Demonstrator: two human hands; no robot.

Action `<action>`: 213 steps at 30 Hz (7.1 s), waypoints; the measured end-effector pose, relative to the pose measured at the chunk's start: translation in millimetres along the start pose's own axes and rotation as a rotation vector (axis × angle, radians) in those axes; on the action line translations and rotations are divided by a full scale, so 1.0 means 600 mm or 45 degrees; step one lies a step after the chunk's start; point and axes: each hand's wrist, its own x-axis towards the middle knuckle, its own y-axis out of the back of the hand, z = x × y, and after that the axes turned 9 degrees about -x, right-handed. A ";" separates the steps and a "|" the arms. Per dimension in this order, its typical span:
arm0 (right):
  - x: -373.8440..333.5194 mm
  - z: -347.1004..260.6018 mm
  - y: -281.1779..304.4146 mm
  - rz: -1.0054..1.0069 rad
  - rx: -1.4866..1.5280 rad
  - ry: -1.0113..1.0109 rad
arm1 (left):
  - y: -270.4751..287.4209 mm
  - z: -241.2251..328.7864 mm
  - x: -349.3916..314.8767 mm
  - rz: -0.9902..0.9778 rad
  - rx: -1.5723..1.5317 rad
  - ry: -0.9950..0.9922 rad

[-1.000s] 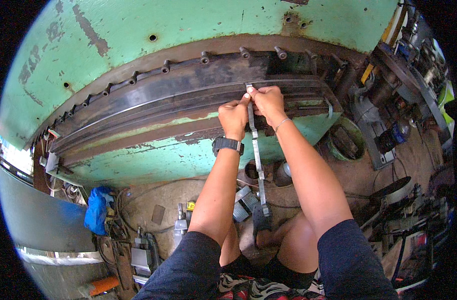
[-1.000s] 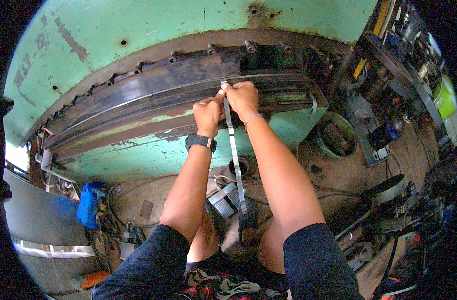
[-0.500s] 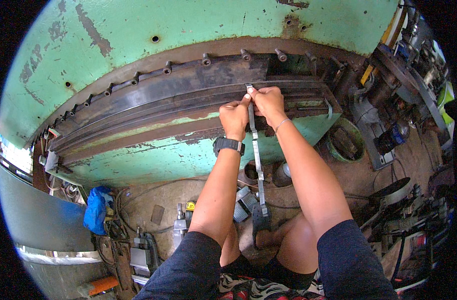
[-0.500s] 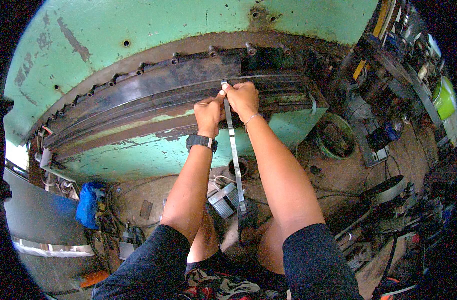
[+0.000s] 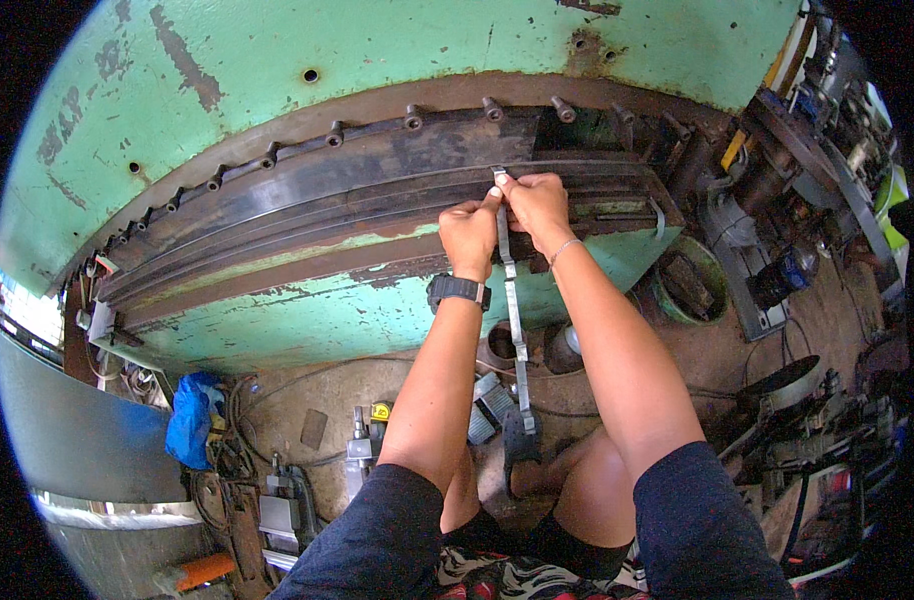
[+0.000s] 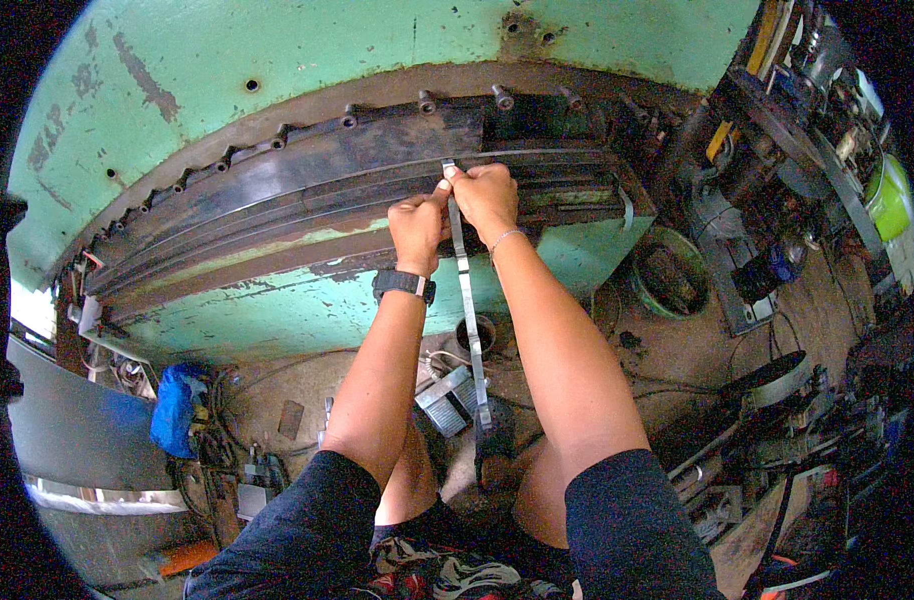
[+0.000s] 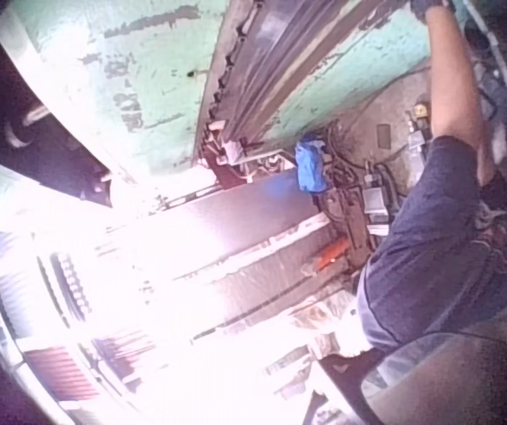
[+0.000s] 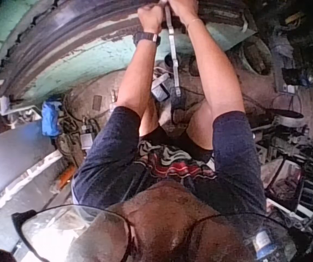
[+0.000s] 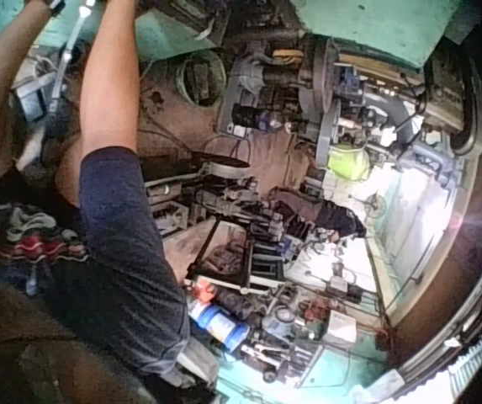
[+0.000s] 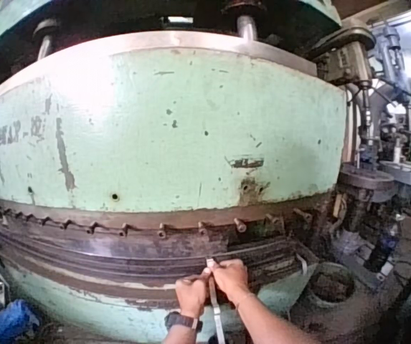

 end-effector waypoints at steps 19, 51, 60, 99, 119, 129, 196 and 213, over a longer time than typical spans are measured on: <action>0.015 0.023 -0.010 0.110 0.002 0.011 | -0.011 -0.005 -0.004 -0.008 -0.126 -0.078; -0.001 -0.004 0.000 -0.033 -0.010 -0.037 | -0.004 0.002 0.000 -0.023 -0.138 -0.004; 0.025 0.023 -0.003 0.129 -0.016 -0.009 | -0.021 0.009 -0.008 -0.007 -0.107 -0.006; -0.122 0.044 0.062 -0.358 0.219 -0.158 | 0.041 0.008 -0.017 -0.585 -0.074 0.067; -0.179 0.042 0.037 -0.408 0.424 -0.242 | 0.043 0.010 -0.020 -0.521 -0.086 0.085; -0.179 0.059 0.024 -0.424 0.548 -0.245 | 0.040 0.011 -0.029 -0.438 -0.057 0.028; -0.141 0.118 0.146 -0.375 0.451 -0.102 | 0.077 -0.050 -0.278 -0.668 0.030 0.445; -0.163 0.169 0.114 -0.201 0.443 0.108 | 0.062 -0.057 -0.240 -0.766 0.153 0.789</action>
